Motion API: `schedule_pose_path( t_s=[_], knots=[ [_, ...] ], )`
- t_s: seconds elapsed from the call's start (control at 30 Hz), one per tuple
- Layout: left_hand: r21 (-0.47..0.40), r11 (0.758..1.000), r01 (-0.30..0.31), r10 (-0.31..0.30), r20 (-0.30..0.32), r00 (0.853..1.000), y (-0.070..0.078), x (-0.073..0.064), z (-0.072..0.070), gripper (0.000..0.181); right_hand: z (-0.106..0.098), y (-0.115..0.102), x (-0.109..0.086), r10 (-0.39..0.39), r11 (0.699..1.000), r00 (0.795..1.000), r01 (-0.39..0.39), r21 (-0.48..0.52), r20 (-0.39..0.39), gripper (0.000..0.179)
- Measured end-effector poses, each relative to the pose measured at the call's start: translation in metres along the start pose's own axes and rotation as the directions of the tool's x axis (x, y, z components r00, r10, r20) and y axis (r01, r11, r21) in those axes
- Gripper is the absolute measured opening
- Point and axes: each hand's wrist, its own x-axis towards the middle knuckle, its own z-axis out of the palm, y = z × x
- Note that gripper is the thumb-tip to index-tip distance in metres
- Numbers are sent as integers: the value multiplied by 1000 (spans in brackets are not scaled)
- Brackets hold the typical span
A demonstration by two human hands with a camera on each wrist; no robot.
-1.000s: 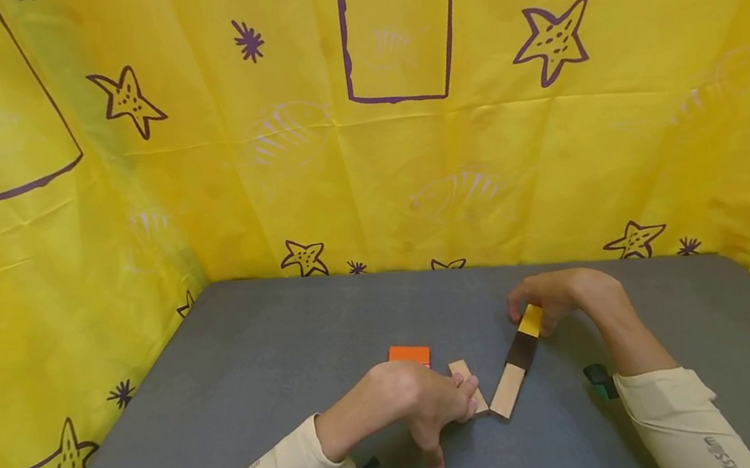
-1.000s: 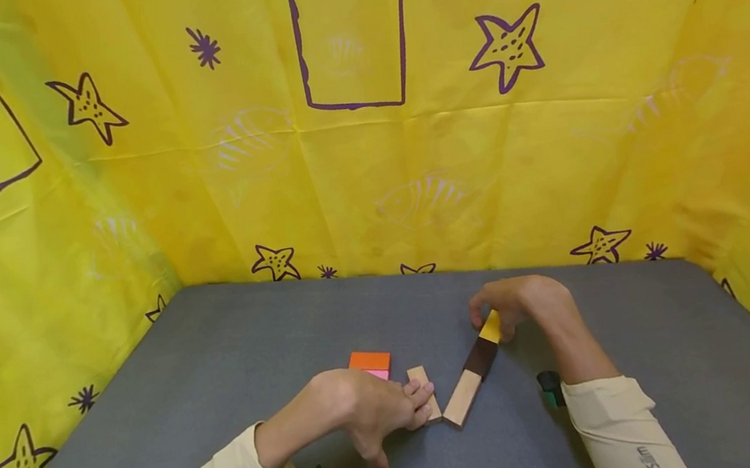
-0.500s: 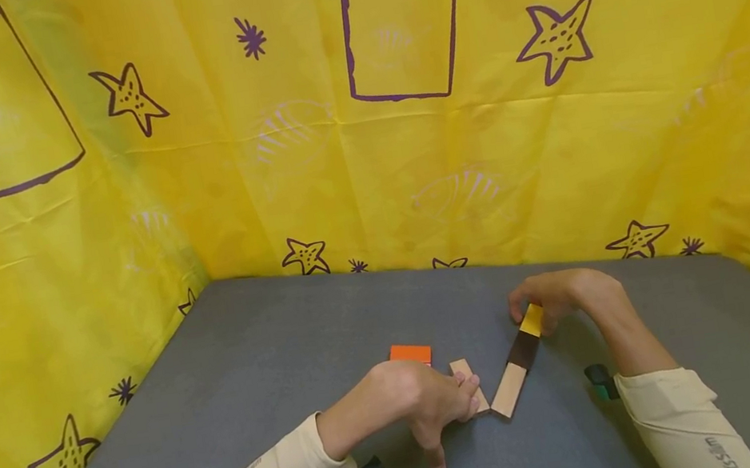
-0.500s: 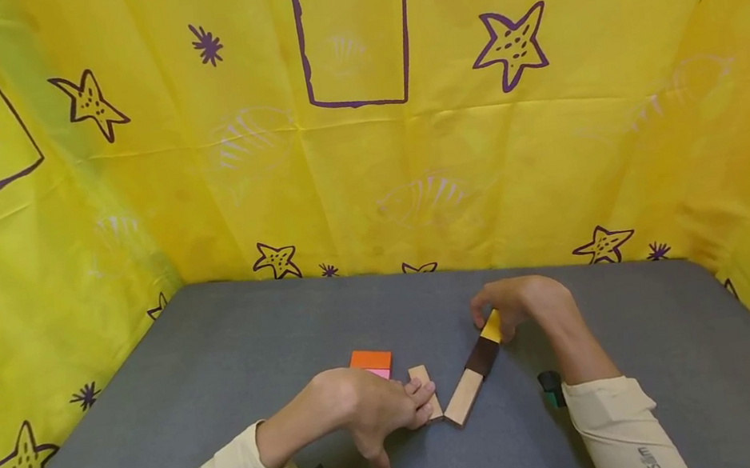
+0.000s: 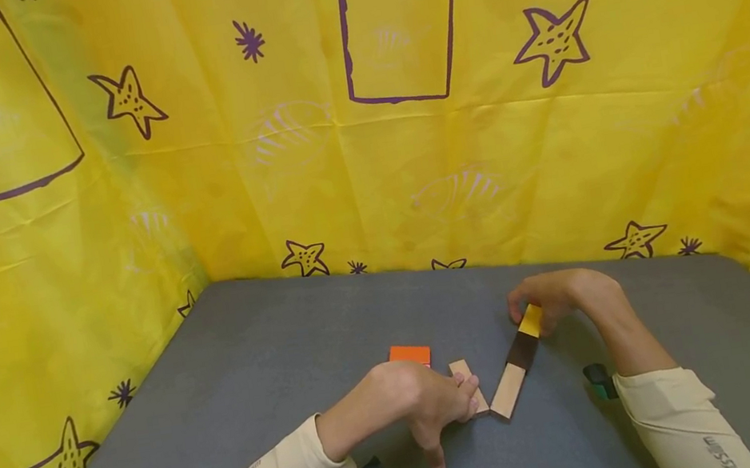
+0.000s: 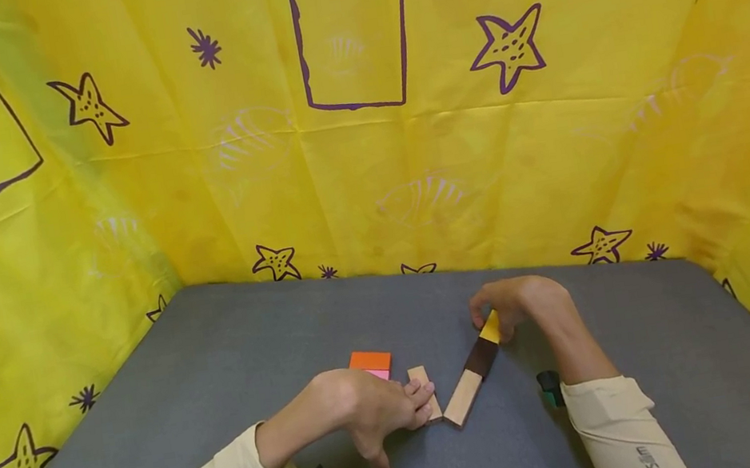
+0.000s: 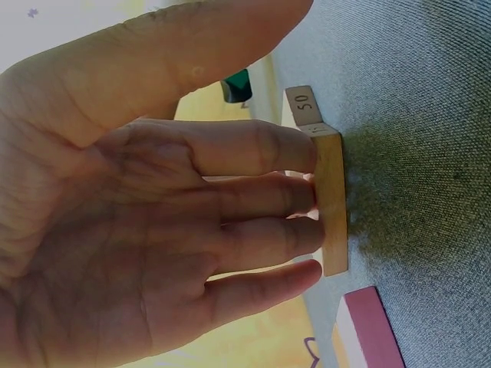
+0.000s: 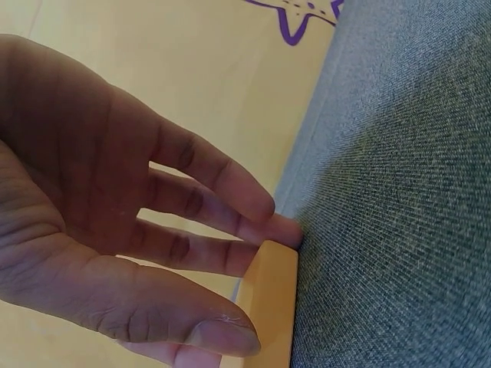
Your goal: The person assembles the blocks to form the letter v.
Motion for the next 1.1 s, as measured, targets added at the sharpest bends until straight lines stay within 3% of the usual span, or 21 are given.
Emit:
schedule_pose_path(
  t_s=[0.27,1.1],
  knots=[
    [8,1000,8,-8,-9,1000,0,-1,1,101,0,0,1,52,998,999,-52,17,11,44],
    [18,1000,16,-16,-17,1000,2,0,3,101,1,-2,1,84,996,996,-84,23,0,41]
  ],
)
